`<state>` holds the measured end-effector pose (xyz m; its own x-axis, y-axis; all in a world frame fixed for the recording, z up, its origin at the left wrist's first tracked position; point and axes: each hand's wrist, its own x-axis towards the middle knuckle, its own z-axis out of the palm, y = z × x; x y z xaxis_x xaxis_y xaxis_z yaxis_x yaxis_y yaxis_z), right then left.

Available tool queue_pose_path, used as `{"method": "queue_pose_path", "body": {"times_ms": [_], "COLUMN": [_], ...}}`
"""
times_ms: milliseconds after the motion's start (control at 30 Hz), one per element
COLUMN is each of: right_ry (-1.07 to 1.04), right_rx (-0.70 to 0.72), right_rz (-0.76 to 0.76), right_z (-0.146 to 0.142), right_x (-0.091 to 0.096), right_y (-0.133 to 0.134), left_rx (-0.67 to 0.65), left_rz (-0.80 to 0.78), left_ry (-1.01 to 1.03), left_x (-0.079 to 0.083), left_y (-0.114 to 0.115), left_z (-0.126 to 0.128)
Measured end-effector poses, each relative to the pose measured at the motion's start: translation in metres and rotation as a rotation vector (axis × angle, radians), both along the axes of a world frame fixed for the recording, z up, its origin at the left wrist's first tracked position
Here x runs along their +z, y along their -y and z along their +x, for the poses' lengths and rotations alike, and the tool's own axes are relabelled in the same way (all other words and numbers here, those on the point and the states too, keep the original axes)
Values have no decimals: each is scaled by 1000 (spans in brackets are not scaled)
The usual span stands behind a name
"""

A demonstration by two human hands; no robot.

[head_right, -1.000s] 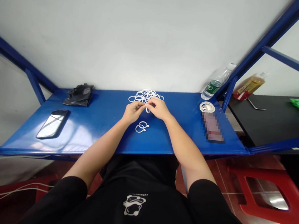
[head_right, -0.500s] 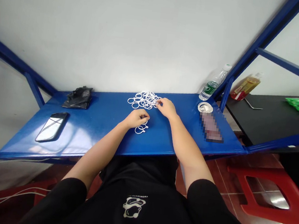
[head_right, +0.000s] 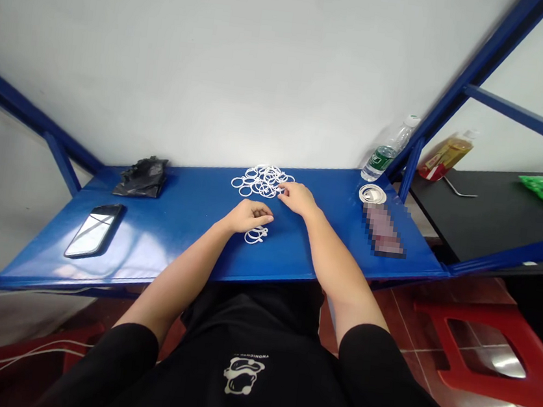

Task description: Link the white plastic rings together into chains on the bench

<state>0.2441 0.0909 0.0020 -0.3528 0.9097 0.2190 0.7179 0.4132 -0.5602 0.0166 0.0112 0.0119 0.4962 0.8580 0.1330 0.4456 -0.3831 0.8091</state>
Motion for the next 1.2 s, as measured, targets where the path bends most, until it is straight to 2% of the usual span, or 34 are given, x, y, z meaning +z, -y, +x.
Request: {"method": "queue_pose_path", "body": {"times_ms": [133, 300, 433, 567, 667, 767, 867, 1000, 1100, 1200], "right_ry": [-345, -658, -799, -922, -948, -941, -880, -745, -647, -545], "right_rx": [-5, 82, 15, -46, 18, 127, 229, 329, 338, 276], "right_rz": [-29, -229, -329, -419, -471, -439, -406, -371, -316, -226], "right_z": [-1, -8, -14, -14, -10, -12, -20, -33, -37, -38], "right_x": [0, 3, 5, 5, 7, 11, 13, 8, 4, 3], "right_y": [-1, 1, 2, -1, -1, 4, 12, 18, 20, 21], "left_rx": [36, 91, 184, 221, 237, 297, 385, 472, 503, 521], "left_rz": [-49, -148, 6, 164, 180, 165, 147, 200, 234, 274], "left_ry": [96, 113, -10, -108, -94, 17, 140, 244, 270, 290], "left_x": [-9, -16, -14, -13, -16, -21, -25, -27, -26, -24], "left_y": [-5, -11, -13, -14, -16, -19, -24, -30, -29, -25], "left_z": [-2, -2, -2, -4, -3, -3, -5, -8, -9, -7]}}
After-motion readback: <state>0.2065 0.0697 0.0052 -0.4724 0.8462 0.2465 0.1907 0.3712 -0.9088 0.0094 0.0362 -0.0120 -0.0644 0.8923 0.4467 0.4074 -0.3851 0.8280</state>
